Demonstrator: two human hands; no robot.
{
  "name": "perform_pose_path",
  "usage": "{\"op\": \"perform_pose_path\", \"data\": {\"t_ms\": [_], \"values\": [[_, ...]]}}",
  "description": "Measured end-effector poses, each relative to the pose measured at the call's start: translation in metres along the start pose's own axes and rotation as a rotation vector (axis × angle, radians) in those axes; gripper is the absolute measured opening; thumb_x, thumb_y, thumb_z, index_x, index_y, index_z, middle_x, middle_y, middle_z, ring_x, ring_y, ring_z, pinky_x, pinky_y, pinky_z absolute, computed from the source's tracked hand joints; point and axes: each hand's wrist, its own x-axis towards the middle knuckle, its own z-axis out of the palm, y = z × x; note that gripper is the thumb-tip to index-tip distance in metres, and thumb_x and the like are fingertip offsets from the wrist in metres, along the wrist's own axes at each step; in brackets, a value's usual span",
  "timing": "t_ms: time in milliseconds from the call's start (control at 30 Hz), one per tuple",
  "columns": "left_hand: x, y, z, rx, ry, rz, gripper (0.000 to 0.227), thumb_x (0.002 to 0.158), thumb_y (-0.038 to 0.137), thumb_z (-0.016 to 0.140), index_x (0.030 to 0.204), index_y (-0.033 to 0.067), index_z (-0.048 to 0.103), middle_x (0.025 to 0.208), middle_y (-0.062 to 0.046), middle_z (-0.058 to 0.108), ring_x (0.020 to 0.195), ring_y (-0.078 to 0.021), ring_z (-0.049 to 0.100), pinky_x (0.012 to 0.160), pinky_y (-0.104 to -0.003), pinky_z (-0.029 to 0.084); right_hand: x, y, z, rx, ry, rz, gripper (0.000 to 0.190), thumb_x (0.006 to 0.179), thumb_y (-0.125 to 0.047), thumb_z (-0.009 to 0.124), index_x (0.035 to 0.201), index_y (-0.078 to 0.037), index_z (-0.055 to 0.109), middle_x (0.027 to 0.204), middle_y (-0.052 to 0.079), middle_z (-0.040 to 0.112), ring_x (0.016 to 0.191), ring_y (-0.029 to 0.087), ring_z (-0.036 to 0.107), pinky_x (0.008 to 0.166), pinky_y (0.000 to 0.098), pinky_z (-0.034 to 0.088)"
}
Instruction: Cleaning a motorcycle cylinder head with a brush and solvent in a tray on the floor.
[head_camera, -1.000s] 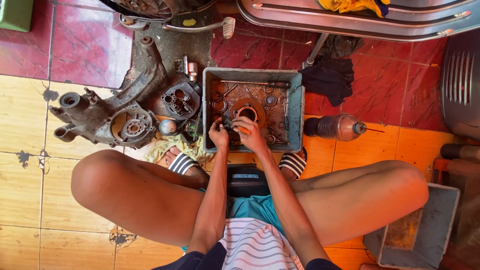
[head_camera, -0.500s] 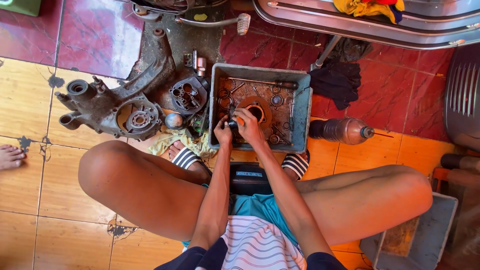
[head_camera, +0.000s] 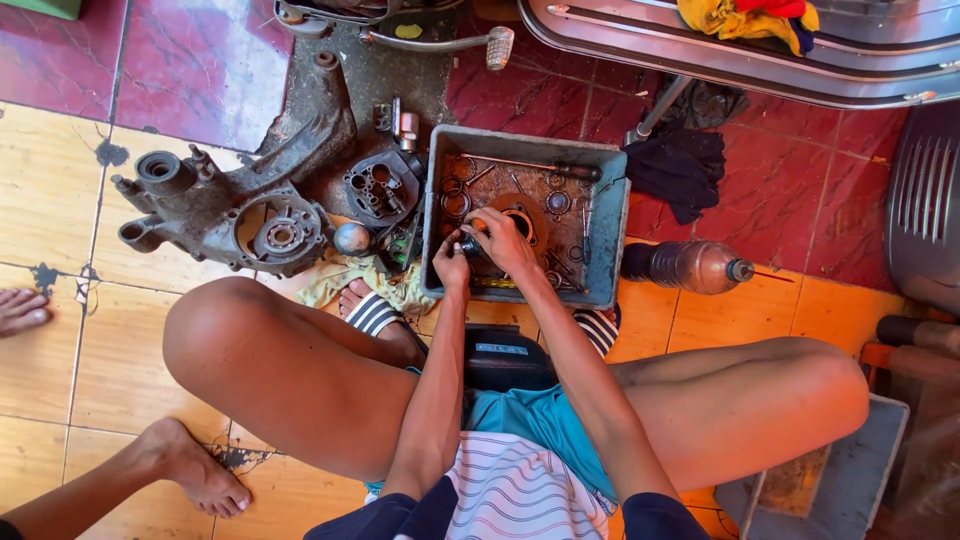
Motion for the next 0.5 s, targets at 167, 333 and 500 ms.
{"op": "perform_pose_path", "data": {"t_ms": [167, 333, 500], "values": [[0.002, -0.005, -0.001, -0.004, 0.042, -0.037, 0.03, 0.11, 0.01, 0.05, 0.128, 0.0157, 0.074, 0.129, -0.02, 0.067, 0.11, -0.0323, 0.067, 0.083, -0.046, 0.058, -0.007, -0.012, -0.001, 0.009, -0.047, 0.048, 0.023, 0.106, -0.014, 0.066, 0.118, 0.005, 0.064, 0.108, 0.027, 0.068, 0.101, 0.046, 0.07, 0.08, 0.0568, 0.063], [0.006, -0.01, -0.005, -0.031, 0.034, -0.063, 0.033, 0.112, 0.006, 0.045, 0.132, 0.0123, 0.07, 0.133, -0.025, 0.062, 0.12, -0.0455, 0.062, 0.086, -0.057, 0.059, -0.012, 0.018, 0.014, 0.002, -0.063, 0.013, 0.017, 0.103, -0.016, 0.069, 0.103, 0.0, 0.064, 0.095, 0.02, 0.069, 0.091, 0.04, 0.071, 0.075, 0.0507, 0.062], [0.032, -0.048, -0.008, -0.136, 0.049, -0.18, 0.032, 0.111, 0.012, 0.045, 0.135, 0.0113, 0.068, 0.134, -0.027, 0.061, 0.12, -0.0424, 0.063, 0.09, -0.051, 0.062, -0.018, 0.033, 0.023, 0.082, -0.027, 0.013, 0.013, 0.105, -0.012, 0.067, 0.111, -0.001, 0.062, 0.103, 0.02, 0.068, 0.102, 0.039, 0.071, 0.085, 0.0524, 0.061]]}}
